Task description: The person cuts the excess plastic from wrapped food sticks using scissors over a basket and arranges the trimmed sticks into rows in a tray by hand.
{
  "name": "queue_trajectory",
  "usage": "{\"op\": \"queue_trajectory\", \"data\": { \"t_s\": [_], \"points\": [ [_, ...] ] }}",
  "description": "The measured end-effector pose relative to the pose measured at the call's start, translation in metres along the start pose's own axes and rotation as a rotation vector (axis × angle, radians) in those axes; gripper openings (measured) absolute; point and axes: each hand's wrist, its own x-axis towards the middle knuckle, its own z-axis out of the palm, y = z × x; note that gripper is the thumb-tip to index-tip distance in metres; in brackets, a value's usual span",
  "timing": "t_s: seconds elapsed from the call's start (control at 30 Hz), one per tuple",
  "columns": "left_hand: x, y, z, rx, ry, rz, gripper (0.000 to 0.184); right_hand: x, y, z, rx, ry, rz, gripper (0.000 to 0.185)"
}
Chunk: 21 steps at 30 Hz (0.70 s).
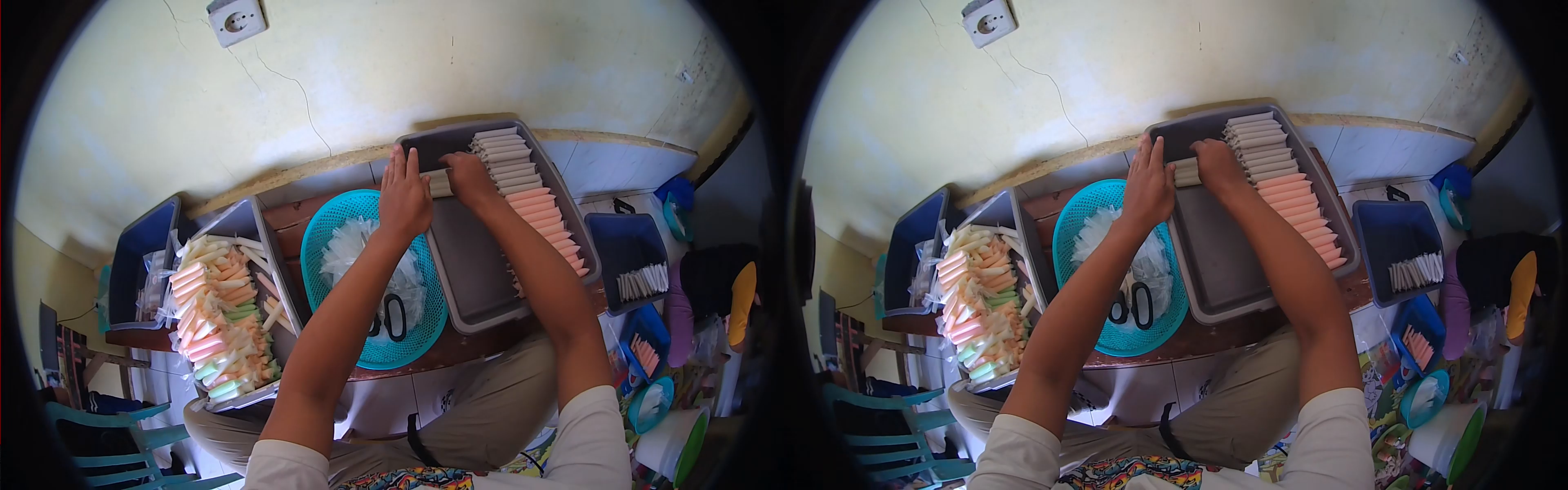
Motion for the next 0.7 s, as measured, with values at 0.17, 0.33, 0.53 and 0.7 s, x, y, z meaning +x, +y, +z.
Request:
{"op": "queue_trajectory", "data": {
  "t_s": [0.17, 0.33, 0.53, 0.7],
  "points": [
    [-0.008, 0.018, -0.016, 0.041, 0.017, -0.022, 0.051, -0.005, -0.035, -0.056, 0.187, 0.036, 0.124, 0.026],
    [-0.026, 0.028, -0.062, 0.091, -0.011, 0.013, 0.040, -0.020, -0.086, -0.095, 0.365, 0.062, 0.217, 0.033],
    [-0.061, 0.032, -0.137, 0.038, 0.102, -0.025, 0.027, -0.041, -0.158, -0.120, 0.520, 0.054, 0.213, 0.037],
    [-0.103, 0.014, -0.185, 0.033, 0.228, -0.011, 0.021, -0.054, -0.214, -0.111, 0.615, -0.055, 0.061, 0.035]
  ]
}}
